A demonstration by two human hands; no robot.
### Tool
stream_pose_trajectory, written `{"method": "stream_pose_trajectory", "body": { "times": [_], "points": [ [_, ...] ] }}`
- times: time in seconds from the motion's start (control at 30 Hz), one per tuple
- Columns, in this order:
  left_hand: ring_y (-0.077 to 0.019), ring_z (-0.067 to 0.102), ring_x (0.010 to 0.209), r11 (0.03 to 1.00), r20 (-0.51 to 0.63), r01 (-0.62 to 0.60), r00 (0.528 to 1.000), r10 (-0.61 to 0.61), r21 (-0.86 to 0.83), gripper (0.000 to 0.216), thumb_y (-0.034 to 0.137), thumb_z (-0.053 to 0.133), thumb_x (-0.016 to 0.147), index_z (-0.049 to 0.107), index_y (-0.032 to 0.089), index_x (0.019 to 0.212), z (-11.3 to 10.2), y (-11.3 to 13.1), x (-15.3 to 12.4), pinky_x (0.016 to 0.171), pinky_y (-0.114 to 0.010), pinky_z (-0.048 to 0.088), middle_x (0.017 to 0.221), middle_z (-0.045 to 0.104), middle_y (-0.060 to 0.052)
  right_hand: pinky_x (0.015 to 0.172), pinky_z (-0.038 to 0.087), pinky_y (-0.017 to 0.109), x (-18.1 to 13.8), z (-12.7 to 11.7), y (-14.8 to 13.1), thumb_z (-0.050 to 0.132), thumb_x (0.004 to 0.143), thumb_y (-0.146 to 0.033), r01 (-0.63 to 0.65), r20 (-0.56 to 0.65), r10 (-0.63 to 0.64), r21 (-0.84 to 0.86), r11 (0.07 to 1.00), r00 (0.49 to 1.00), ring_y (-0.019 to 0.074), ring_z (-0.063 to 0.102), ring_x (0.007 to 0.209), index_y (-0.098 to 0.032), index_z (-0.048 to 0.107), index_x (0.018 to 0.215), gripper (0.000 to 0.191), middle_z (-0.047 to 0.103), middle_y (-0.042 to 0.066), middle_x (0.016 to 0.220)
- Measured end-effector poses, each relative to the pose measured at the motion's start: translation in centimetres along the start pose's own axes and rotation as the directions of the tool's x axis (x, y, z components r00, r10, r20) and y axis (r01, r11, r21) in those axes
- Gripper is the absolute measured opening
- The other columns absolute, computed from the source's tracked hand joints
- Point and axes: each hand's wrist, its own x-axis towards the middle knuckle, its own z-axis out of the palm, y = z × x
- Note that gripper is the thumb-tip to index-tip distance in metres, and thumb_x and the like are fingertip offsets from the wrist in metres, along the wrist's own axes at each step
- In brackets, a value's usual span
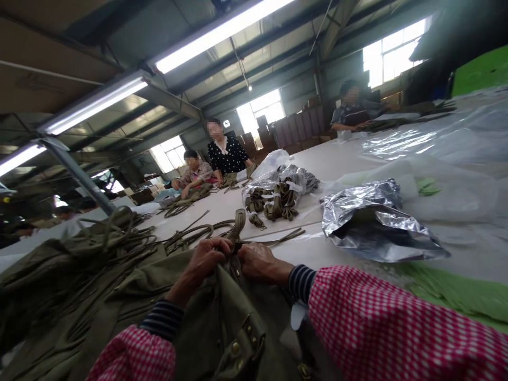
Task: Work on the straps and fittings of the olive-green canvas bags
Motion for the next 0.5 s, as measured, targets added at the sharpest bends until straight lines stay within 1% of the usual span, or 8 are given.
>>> {"method": "stream_pose_trajectory", "body": {
  "times": [0.07, 0.13, 0.23, 0.3, 0.37, 0.43, 0.5],
  "points": [
    [-0.0266, 0.063, 0.108, 0.998, -0.052, 0.001, 0.999, -0.004, -0.059, 0.018, 0.020, 0.050, 0.058, 0.064, 0.017, 0.069, 0.3, -0.5, -0.5, 0.096, -0.039, 0.048, 0.114, 0.070, -0.009, 0.065, 0.045, 0.028, 0.2, -0.2, 0.1, 0.060, 0.076, -0.022, 0.011, 0.011, -0.011, 0.011, 1.000, 1.000, 0.0272, 0.070, 0.089, -0.019, 0.075, 0.094, 0.023, 0.075, 0.012, 0.097],
    [-0.0269, 0.062, 0.108, 0.995, -0.077, -0.012, 0.997, 0.005, -0.096, 0.018, 0.019, 0.051, 0.058, 0.066, 0.017, 0.068, 0.5, -0.7, -0.8, 0.098, -0.040, 0.047, 0.114, 0.070, -0.009, 0.061, 0.040, 0.026, 0.4, -0.4, 0.3, 0.061, 0.072, -0.020, 0.021, 0.031, -0.022, 0.031, 0.999, 0.999, 0.0235, 0.068, 0.081, -0.018, 0.074, 0.087, 0.020, 0.074, 0.010, 0.089],
    [-0.0261, 0.061, 0.107, 0.993, -0.044, -0.070, 0.997, 0.066, -0.092, 0.023, 0.015, 0.050, 0.055, 0.070, 0.018, 0.068, 0.5, -0.6, -0.8, 0.098, -0.039, 0.045, 0.109, 0.071, -0.007, 0.053, 0.034, 0.024, 0.9, -0.8, 0.3, 0.062, 0.069, -0.018, 0.030, 0.067, -0.036, 0.084, 0.996, 0.997, 0.0164, 0.061, 0.066, -0.017, 0.073, 0.080, 0.015, 0.069, 0.004, 0.075],
    [-0.0250, 0.059, 0.106, 0.990, 0.010, -0.140, 0.990, 0.140, -0.010, 0.028, 0.011, 0.049, 0.055, 0.071, 0.019, 0.071, 0.2, -0.3, -0.9, 0.097, -0.039, 0.044, 0.106, 0.072, -0.006, 0.051, 0.030, 0.023, 1.3, -0.9, 0.2, 0.060, 0.070, -0.018, 0.026, 0.067, -0.035, 0.122, 0.992, 0.997, 0.0135, 0.055, 0.061, -0.016, 0.072, 0.077, 0.014, 0.065, 0.002, 0.070],
    [-0.0235, 0.058, 0.103, 0.970, 0.065, -0.204, 0.978, 0.197, 0.135, 0.032, 0.007, 0.050, 0.059, 0.072, 0.021, 0.077, -0.3, 0.3, -1.1, 0.095, -0.037, 0.044, 0.102, 0.073, -0.003, 0.050, 0.028, 0.023, 1.6, -0.5, 0.0, 0.059, 0.072, -0.018, 0.010, 0.047, -0.018, 0.153, 0.988, 0.999, 0.0125, 0.052, 0.060, -0.015, 0.071, 0.076, 0.013, 0.063, 0.002, 0.069],
    [-0.0229, 0.057, 0.102, 0.921, 0.126, -0.244, 0.969, 0.215, 0.305, 0.032, 0.005, 0.051, 0.068, 0.073, 0.024, 0.082, -0.8, 1.2, -1.4, 0.091, -0.035, 0.043, 0.095, 0.073, -0.002, 0.051, 0.028, 0.023, 1.8, 0.1, 0.0, 0.060, 0.074, -0.019, -0.006, 0.017, 0.003, 0.180, 0.984, 1.000, 0.0124, 0.051, 0.061, -0.014, 0.072, 0.078, 0.013, 0.063, 0.002, 0.070],
    [-0.0236, 0.056, 0.107, 0.835, 0.212, -0.304, 0.950, 0.229, 0.458, 0.032, 0.004, 0.051, 0.075, 0.073, 0.026, 0.084, -1.2, 2.3, -1.9, 0.092, -0.036, 0.041, 0.090, 0.073, -0.001, 0.053, 0.029, 0.023, 1.9, 0.9, 0.2, 0.061, 0.076, -0.020, -0.022, -0.010, 0.024, 0.209, 0.978, 1.000, 0.0126, 0.052, 0.064, -0.014, 0.072, 0.079, 0.013, 0.064, 0.003, 0.073]
  ]
}}
